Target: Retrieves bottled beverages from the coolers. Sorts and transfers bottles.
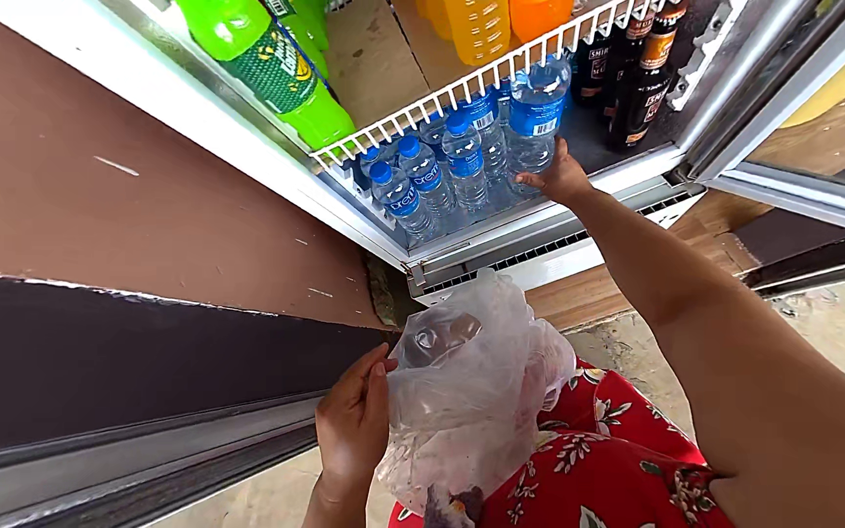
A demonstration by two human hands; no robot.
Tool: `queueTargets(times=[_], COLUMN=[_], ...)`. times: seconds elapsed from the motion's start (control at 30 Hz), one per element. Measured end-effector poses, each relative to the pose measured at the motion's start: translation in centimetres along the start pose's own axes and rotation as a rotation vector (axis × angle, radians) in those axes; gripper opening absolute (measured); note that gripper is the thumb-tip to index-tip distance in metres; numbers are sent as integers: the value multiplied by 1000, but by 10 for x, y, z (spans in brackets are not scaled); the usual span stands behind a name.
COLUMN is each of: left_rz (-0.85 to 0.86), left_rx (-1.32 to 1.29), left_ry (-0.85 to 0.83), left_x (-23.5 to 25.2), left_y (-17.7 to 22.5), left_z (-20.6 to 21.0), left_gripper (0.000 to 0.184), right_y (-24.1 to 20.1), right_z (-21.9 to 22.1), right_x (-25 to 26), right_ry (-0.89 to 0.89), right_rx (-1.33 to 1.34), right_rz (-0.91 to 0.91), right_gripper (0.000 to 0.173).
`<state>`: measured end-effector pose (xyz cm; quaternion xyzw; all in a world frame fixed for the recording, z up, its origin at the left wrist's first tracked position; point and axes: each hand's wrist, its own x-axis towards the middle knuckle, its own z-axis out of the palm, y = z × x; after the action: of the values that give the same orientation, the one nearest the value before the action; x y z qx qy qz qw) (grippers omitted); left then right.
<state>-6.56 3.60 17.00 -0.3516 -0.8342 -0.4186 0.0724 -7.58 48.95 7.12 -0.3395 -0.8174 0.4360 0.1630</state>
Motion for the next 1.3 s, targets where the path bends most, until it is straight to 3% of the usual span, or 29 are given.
queueTargets(times=[0.27,0.43,0.67,0.83,0.9,1.1,1.3], left_rz=[0,19,109,133,129,88,-99], left_rx=[-25,25,11,19,33,99,48], left_ry=[86,122,70,-6,-42,-153,-252], left_x=[-15,-21,-13,-2,2,9,0], left_y=[-16,-20,-8,1,-1,-3,7], left_z=[-23,-34,-51,-68,-71,-73,-67], left_gripper=[32,31,28,26,27,26,26], right_y=[9,8,39,59,58,46,-6], right_z=[-4,-16,-37,-11,13,71,74], right_x=[0,-23,-113,-168,-186,-254,-298], right_ry=[86,138,144,65,-30,-596,-922], right_rx=[225,193,77,69,127,185,170], right_rz=[-246,-172,-17,142,183,263,403], right_gripper=[107,103,79,67,61,45,47])
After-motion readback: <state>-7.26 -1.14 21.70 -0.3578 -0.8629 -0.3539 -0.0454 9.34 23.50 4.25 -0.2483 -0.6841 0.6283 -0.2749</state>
